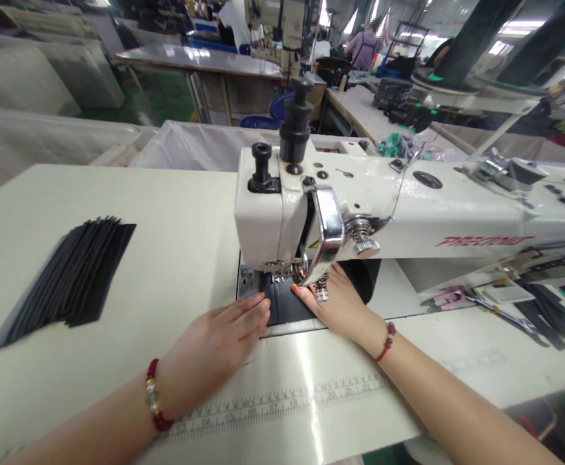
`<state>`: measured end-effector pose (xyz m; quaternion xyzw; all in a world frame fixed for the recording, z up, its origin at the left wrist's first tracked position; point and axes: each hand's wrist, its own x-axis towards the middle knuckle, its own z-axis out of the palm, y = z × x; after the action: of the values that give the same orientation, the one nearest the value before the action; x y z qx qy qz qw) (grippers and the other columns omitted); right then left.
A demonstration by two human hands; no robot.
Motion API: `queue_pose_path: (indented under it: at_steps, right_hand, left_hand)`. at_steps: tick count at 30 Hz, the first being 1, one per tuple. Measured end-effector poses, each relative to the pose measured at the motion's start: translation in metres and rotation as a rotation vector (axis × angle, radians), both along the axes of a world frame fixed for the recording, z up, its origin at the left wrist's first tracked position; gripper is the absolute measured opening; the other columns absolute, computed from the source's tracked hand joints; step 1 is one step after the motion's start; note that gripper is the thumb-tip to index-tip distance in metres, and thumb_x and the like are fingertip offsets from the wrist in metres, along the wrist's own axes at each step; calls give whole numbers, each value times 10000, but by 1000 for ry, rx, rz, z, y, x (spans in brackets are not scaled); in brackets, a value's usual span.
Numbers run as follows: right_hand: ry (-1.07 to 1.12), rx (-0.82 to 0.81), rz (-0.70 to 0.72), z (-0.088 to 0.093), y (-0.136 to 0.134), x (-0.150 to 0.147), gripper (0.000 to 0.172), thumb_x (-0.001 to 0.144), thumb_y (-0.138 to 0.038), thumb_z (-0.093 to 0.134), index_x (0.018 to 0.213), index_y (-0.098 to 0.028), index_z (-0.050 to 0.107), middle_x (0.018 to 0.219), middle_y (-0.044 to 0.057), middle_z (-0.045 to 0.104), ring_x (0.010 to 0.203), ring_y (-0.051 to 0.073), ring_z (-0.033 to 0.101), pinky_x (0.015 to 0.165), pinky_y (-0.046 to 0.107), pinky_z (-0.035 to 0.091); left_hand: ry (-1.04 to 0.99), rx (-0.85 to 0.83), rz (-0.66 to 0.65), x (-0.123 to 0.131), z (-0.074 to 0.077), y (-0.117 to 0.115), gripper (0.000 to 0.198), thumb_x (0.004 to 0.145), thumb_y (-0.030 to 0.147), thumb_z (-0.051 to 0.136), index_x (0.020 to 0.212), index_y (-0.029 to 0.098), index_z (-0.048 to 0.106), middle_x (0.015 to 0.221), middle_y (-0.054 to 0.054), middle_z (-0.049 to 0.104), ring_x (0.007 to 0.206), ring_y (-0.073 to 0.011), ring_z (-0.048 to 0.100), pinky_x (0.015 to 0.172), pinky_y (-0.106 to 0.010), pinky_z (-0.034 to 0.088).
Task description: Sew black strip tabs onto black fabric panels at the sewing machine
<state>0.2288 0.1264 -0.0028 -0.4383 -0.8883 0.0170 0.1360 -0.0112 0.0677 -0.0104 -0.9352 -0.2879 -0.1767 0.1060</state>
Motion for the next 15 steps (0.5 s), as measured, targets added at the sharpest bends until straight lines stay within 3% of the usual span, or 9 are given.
queue_pose_path:
  at_steps: [15]
  right_hand:
    - [21,-132,-41,7,8,-4,221,944,-271,454,827,-186,621,930,82,644,982,239,555,928,400,380]
  left_hand:
    - [-36,-8,20,1,5,9,236,925,87,455,1107,42,599,1158,-153,638,1084,-256,609,857,-363,575]
